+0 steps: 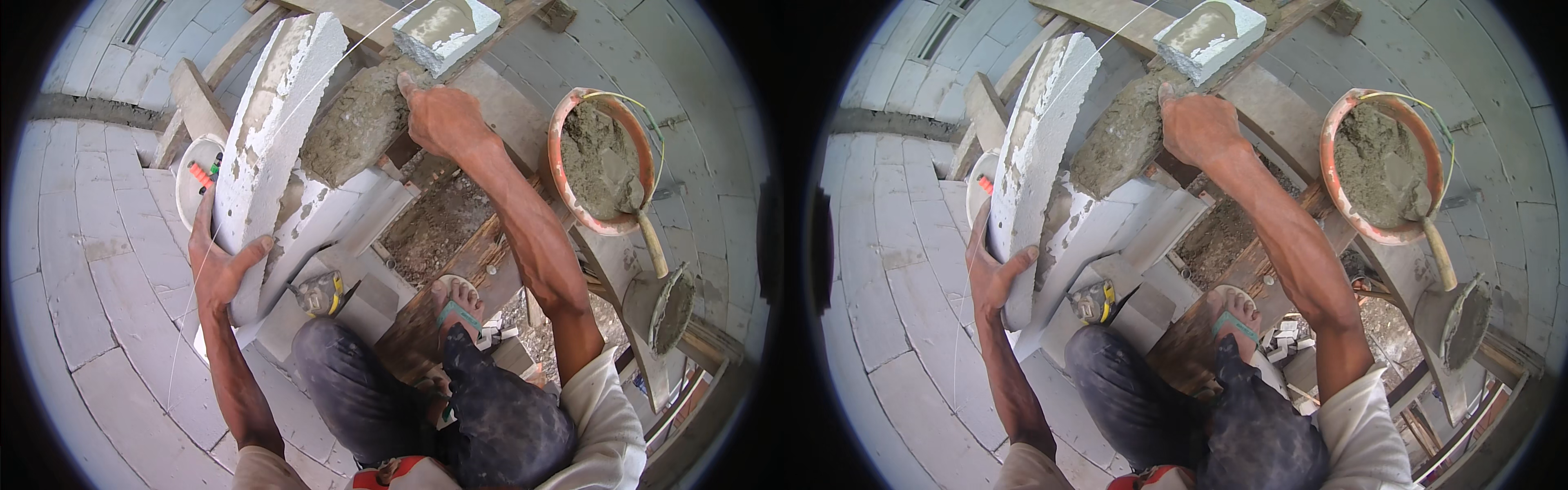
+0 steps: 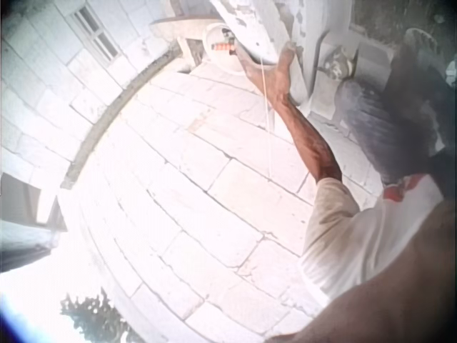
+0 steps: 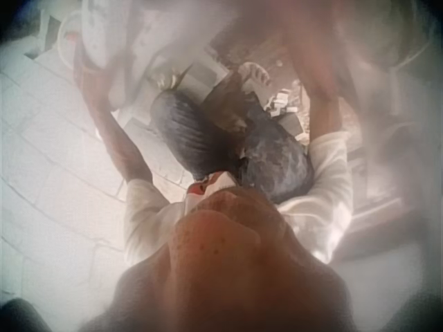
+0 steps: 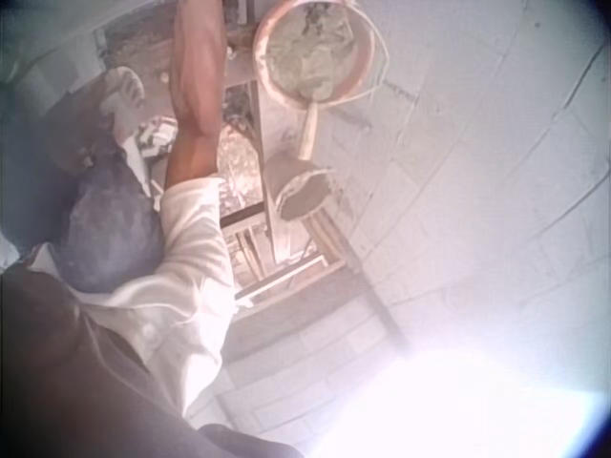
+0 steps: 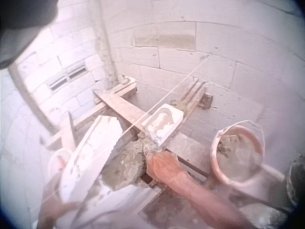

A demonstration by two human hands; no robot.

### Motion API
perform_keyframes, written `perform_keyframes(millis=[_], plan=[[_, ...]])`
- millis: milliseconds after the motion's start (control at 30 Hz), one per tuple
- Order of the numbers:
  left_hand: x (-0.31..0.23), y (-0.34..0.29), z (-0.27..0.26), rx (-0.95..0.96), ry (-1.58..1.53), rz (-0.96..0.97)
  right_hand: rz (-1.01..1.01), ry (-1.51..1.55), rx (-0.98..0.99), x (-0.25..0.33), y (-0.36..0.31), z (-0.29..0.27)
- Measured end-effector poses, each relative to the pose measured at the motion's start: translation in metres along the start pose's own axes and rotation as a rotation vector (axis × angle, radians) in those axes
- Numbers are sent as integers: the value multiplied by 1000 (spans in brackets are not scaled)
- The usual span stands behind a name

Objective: The person constructs a masonry wall by applying mortar to light blocks, positioning them on a course, and verifying the placement with a measuring tape and hammer.

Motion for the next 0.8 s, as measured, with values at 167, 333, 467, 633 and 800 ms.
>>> perform_keyframes(millis=[167, 333, 467, 633, 800], plan=[[-3, -1, 2, 21, 26, 2, -59, -16, -52, -3, 12, -5], [-6, -2, 3, 28, 0, 4, -51, -54, -41, -6, 15, 0], [-7, -2, 3, 13, 32, 21, -75, -50, -71, -7, 8, -2], [-2, -2, -2, 12, 45, -5, -86, -70, 8, 14, -3, -10], [-6, -1, 2, 32, 9, -10, -83, -26, 0, 13, -2, -2]])
Point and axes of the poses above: each hand's wrist, its own y-axis towards the middle knuckle, its own z-axis out of the palm, x = y × z, the point moved 3 cm from there along y, towards the middle knuckle, and after that the axes turned 5 degrees about z, right-handed, at the moved point
